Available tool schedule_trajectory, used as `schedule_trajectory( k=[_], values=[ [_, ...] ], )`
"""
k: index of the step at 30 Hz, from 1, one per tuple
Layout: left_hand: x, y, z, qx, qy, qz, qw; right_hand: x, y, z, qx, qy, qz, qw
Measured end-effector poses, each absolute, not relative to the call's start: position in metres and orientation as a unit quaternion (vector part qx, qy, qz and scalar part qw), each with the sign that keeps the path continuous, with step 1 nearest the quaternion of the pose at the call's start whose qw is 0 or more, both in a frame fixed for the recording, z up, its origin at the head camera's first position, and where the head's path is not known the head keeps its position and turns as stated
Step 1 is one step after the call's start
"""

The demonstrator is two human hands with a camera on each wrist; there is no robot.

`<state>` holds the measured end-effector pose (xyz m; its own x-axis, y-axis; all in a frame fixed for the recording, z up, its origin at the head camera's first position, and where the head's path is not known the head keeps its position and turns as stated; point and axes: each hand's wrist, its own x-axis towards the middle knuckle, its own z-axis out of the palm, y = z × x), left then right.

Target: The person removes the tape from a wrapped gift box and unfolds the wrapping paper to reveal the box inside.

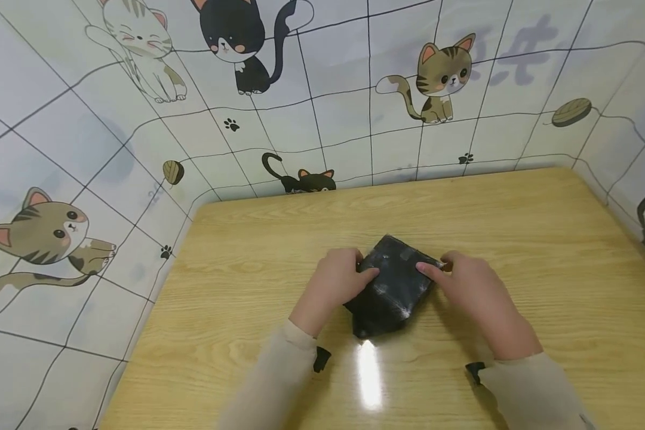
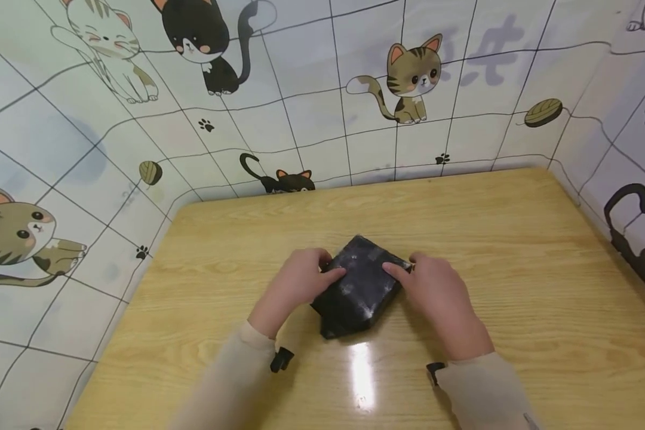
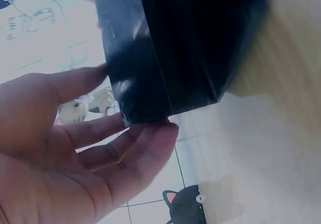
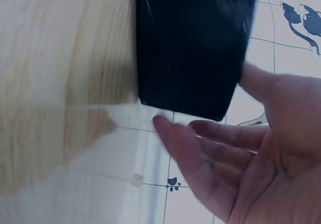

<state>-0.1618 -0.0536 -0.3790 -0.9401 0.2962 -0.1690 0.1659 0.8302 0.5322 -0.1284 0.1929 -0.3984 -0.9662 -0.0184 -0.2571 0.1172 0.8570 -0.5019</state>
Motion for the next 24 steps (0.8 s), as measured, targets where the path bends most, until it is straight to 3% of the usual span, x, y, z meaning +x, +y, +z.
schedule_trajectory(
  k=[16, 24],
  values=[
    [-0.117, -0.043, -0.389, 0.072, 0.949, 0.297, 0.071, -0.144, 0.186, -0.405, -0.004, 0.954, -0.289, 0.074],
    [-0.113, -0.042, -0.396, 0.043, 0.941, 0.327, 0.081, -0.143, 0.188, -0.405, -0.020, 0.954, -0.291, 0.064]
  ],
)
